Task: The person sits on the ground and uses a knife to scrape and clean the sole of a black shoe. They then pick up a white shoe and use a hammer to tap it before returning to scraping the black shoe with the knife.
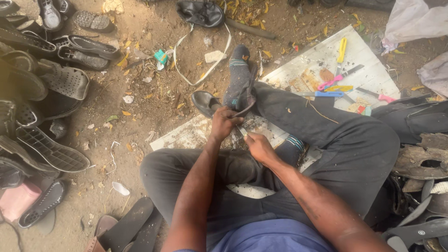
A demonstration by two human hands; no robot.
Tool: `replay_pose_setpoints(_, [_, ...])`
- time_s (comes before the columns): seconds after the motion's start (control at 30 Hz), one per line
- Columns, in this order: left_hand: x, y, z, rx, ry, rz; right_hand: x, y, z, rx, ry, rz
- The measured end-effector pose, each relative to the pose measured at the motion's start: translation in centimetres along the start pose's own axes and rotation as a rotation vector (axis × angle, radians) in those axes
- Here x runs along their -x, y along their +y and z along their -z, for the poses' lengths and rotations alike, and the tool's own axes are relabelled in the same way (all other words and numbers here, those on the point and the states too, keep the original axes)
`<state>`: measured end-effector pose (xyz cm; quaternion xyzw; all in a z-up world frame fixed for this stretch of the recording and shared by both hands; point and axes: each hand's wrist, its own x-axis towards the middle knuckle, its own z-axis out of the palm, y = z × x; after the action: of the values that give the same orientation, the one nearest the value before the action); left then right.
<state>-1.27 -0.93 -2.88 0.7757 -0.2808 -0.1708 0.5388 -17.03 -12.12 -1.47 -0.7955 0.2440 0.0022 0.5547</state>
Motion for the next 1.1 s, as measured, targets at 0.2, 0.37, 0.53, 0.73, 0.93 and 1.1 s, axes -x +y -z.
replay_pose_setpoints(0.2, [0.2, 0.1, -0.7, 0.045, 0.040, 0.120, 0.2, -0.9, -1.9, 0.110, 0.006, -0.067])
replay_pose_setpoints(0.37, [0.1, 0.0, -1.2, 0.098, 0.135, 0.110, 1.4, -0.6, -2.8, 0.293, 0.037, -0.086])
replay_pose_setpoints(0.53, [-0.9, 0.6, -3.6, -0.192, 0.454, -0.037, -1.9, -2.1, -1.8, 0.407, 0.035, -0.073])
replay_pose_setpoints(0.73, [0.6, 2.4, -5.3, -0.499, 0.603, -0.236, -1.1, -2.6, 3.0, 0.527, -0.017, -0.011])
replay_pose_setpoints(0.93, [-0.8, -1.4, 2.6, -0.742, -0.054, -0.418, -1.8, -3.1, 3.9, 0.601, -0.082, -0.047])
replay_pose_setpoints(1.1, [-2.8, -6.3, -0.1, -0.551, 0.093, -0.133, -4.1, -3.4, 3.4, 0.535, -0.118, -0.091])
